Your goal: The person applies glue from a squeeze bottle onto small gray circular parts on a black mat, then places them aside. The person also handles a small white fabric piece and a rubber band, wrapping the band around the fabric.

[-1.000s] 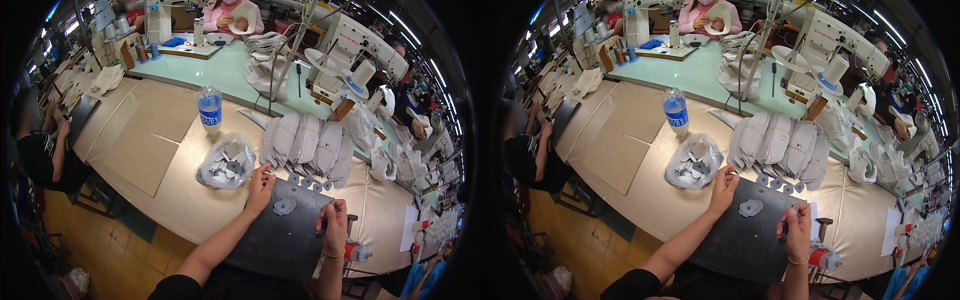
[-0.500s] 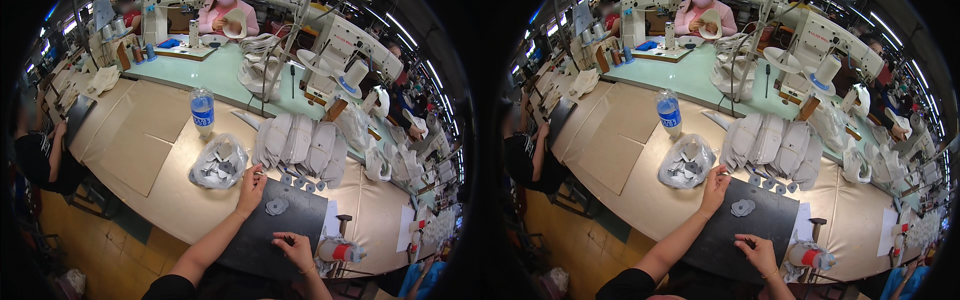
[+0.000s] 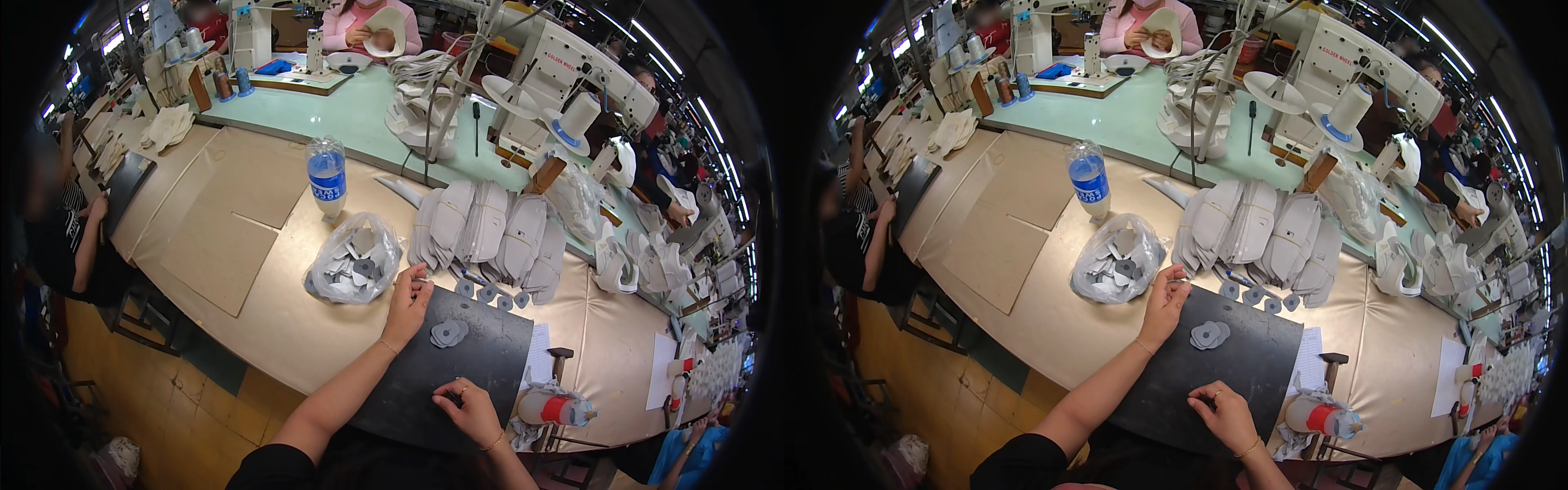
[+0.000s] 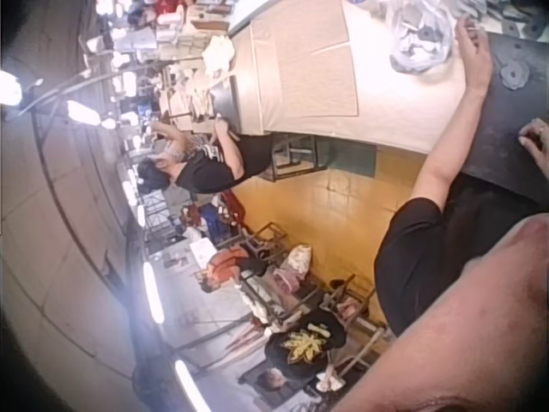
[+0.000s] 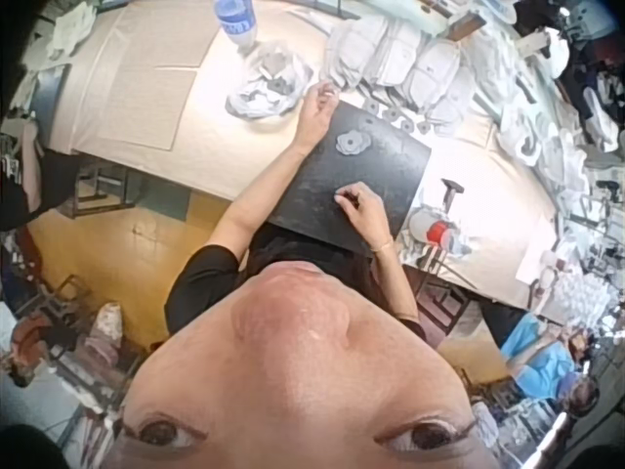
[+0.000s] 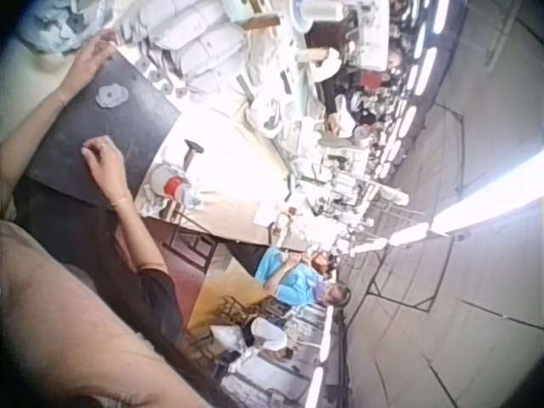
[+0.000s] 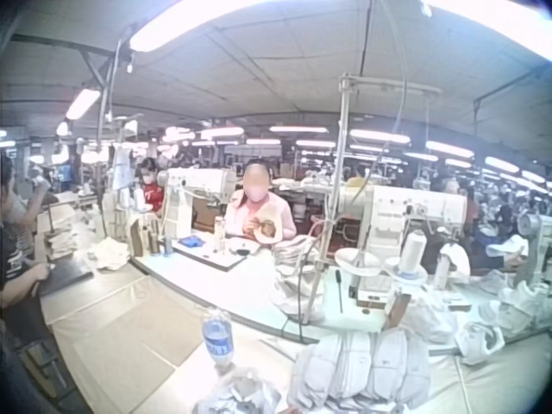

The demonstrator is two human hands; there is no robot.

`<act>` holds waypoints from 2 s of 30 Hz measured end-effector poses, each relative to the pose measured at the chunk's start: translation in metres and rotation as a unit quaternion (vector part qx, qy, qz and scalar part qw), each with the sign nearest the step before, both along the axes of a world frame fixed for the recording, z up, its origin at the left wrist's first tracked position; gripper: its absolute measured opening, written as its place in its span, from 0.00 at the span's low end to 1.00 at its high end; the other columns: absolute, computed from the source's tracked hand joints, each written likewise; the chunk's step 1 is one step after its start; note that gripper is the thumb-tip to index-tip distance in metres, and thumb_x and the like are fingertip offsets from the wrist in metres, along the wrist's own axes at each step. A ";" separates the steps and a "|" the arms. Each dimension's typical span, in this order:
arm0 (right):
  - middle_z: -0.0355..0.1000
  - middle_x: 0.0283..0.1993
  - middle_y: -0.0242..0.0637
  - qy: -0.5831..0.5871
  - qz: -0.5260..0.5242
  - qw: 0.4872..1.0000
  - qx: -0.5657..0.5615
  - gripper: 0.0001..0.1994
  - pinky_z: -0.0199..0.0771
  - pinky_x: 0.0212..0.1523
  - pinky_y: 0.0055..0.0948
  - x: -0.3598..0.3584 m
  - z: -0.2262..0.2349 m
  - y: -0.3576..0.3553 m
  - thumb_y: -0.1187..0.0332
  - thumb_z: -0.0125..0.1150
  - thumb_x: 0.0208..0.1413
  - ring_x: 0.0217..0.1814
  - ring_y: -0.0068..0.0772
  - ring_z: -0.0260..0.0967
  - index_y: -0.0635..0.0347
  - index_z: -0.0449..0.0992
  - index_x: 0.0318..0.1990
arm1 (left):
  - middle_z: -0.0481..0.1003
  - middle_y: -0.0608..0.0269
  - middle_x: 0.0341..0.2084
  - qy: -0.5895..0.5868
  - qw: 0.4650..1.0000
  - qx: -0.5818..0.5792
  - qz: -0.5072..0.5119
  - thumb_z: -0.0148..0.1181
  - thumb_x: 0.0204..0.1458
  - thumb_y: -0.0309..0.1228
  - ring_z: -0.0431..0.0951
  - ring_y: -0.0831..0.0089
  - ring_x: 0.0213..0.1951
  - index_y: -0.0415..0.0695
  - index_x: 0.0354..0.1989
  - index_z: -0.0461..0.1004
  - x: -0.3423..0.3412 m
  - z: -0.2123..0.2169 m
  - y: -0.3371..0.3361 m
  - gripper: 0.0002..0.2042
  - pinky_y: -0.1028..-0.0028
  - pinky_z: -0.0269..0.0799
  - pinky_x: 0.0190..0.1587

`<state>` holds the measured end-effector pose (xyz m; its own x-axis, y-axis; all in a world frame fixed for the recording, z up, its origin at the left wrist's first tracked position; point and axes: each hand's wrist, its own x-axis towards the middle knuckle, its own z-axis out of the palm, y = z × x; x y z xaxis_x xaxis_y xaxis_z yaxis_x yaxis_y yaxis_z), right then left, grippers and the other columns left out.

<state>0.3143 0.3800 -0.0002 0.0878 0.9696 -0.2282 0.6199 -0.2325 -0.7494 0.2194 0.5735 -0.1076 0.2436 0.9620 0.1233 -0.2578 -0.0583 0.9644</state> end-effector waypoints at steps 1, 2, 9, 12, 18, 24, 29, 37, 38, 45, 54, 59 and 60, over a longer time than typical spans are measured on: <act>0.75 0.35 0.37 -0.001 0.006 1.000 0.003 0.07 0.70 0.31 0.26 0.000 -0.001 0.000 0.67 0.65 0.52 0.30 0.31 0.73 0.59 0.79 0.37 | 0.66 0.57 0.46 -0.001 1.000 -0.002 -0.002 0.54 0.59 0.31 0.71 0.76 0.40 0.38 0.57 0.62 0.000 0.001 0.000 0.19 0.77 0.68 0.45; 0.75 0.34 0.37 -0.005 0.003 1.000 0.014 0.07 0.70 0.31 0.26 0.000 -0.001 0.000 0.67 0.64 0.53 0.30 0.30 0.73 0.59 0.79 0.37 | 0.66 0.57 0.46 -0.002 1.000 -0.003 -0.004 0.54 0.59 0.31 0.71 0.76 0.40 0.38 0.57 0.62 0.000 0.001 0.000 0.19 0.77 0.68 0.44; 0.77 0.26 0.39 0.037 -0.063 0.994 -0.085 0.10 0.72 0.29 0.26 0.000 0.005 0.002 0.63 0.61 0.56 0.27 0.30 0.77 0.63 0.78 0.35 | 0.66 0.57 0.46 -0.001 1.000 -0.006 -0.004 0.54 0.59 0.31 0.71 0.76 0.41 0.39 0.58 0.62 -0.001 0.001 0.001 0.19 0.77 0.68 0.45; 0.76 0.25 0.38 0.029 -0.063 0.993 -0.093 0.11 0.72 0.28 0.27 0.000 0.004 0.001 0.62 0.61 0.57 0.26 0.31 0.77 0.63 0.78 0.35 | 0.67 0.57 0.46 0.001 1.000 -0.009 -0.005 0.54 0.59 0.31 0.71 0.76 0.41 0.39 0.58 0.62 -0.001 0.001 -0.001 0.19 0.76 0.68 0.46; 0.76 0.27 0.41 0.001 -0.033 0.999 -0.028 0.10 0.72 0.28 0.30 -0.001 -0.003 -0.005 0.61 0.62 0.55 0.25 0.37 0.75 0.60 0.79 0.34 | 0.67 0.58 0.46 -0.004 1.000 -0.009 -0.008 0.54 0.59 0.30 0.71 0.76 0.42 0.40 0.58 0.62 -0.001 0.005 -0.001 0.19 0.76 0.68 0.46; 0.76 0.29 0.42 -0.023 -0.019 0.999 -0.015 0.10 0.71 0.28 0.32 -0.001 -0.002 -0.006 0.62 0.62 0.54 0.25 0.40 0.73 0.58 0.79 0.35 | 0.67 0.59 0.46 -0.011 1.000 -0.011 -0.012 0.54 0.60 0.31 0.71 0.77 0.41 0.40 0.58 0.62 -0.001 0.003 -0.002 0.19 0.78 0.68 0.46; 0.76 0.29 0.42 -0.029 -0.031 0.999 -0.007 0.09 0.71 0.28 0.32 0.000 -0.001 -0.007 0.62 0.62 0.54 0.25 0.39 0.73 0.59 0.79 0.34 | 0.67 0.61 0.46 -0.004 1.000 -0.011 -0.015 0.54 0.60 0.29 0.71 0.80 0.41 0.40 0.59 0.60 -0.002 0.003 -0.001 0.20 0.80 0.67 0.46; 0.74 0.36 0.42 -0.013 -0.063 0.997 0.035 0.12 0.71 0.32 0.30 0.003 -0.001 -0.009 0.70 0.63 0.52 0.29 0.38 0.71 0.61 0.76 0.44 | 0.67 0.66 0.37 -0.006 1.000 -0.015 -0.021 0.53 0.60 0.29 0.70 0.82 0.36 0.40 0.59 0.61 -0.002 0.003 -0.001 0.19 0.82 0.67 0.42; 0.72 0.36 0.42 -0.023 -0.061 0.997 0.040 0.14 0.71 0.33 0.31 0.003 -0.001 -0.009 0.71 0.63 0.52 0.30 0.38 0.70 0.60 0.74 0.47 | 0.67 0.67 0.37 -0.007 1.000 -0.015 -0.020 0.53 0.60 0.29 0.70 0.82 0.36 0.40 0.59 0.61 -0.002 0.004 -0.001 0.19 0.82 0.67 0.41; 0.69 0.36 0.42 -0.048 -0.050 0.997 0.046 0.22 0.70 0.35 0.32 0.009 -0.010 -0.011 0.72 0.63 0.52 0.32 0.39 0.68 0.57 0.68 0.56 | 0.67 0.67 0.36 -0.009 1.000 -0.007 -0.018 0.53 0.60 0.29 0.70 0.82 0.35 0.39 0.58 0.62 -0.002 0.003 0.000 0.18 0.82 0.67 0.41; 0.75 0.42 0.46 -0.071 -0.071 0.995 0.015 0.24 0.74 0.37 0.34 0.002 -0.004 -0.007 0.66 0.64 0.53 0.35 0.40 0.75 0.54 0.67 0.58 | 0.67 0.67 0.36 -0.008 1.000 -0.012 -0.018 0.53 0.60 0.28 0.69 0.82 0.35 0.40 0.58 0.62 -0.003 0.002 0.000 0.18 0.81 0.67 0.41; 0.75 0.40 0.46 -0.085 -0.093 0.991 0.044 0.22 0.74 0.37 0.33 0.005 -0.011 -0.008 0.69 0.65 0.52 0.35 0.40 0.75 0.59 0.67 0.54 | 0.67 0.67 0.36 -0.005 1.000 -0.017 -0.024 0.53 0.60 0.28 0.69 0.81 0.35 0.40 0.58 0.62 -0.002 0.004 -0.001 0.18 0.81 0.67 0.41; 0.75 0.39 0.46 -0.080 -0.106 0.990 0.052 0.21 0.74 0.37 0.33 0.004 -0.012 -0.008 0.69 0.65 0.52 0.35 0.40 0.75 0.60 0.67 0.53 | 0.67 0.67 0.36 -0.004 1.000 -0.016 -0.022 0.53 0.60 0.28 0.69 0.81 0.35 0.40 0.58 0.62 -0.002 0.004 -0.001 0.18 0.81 0.67 0.41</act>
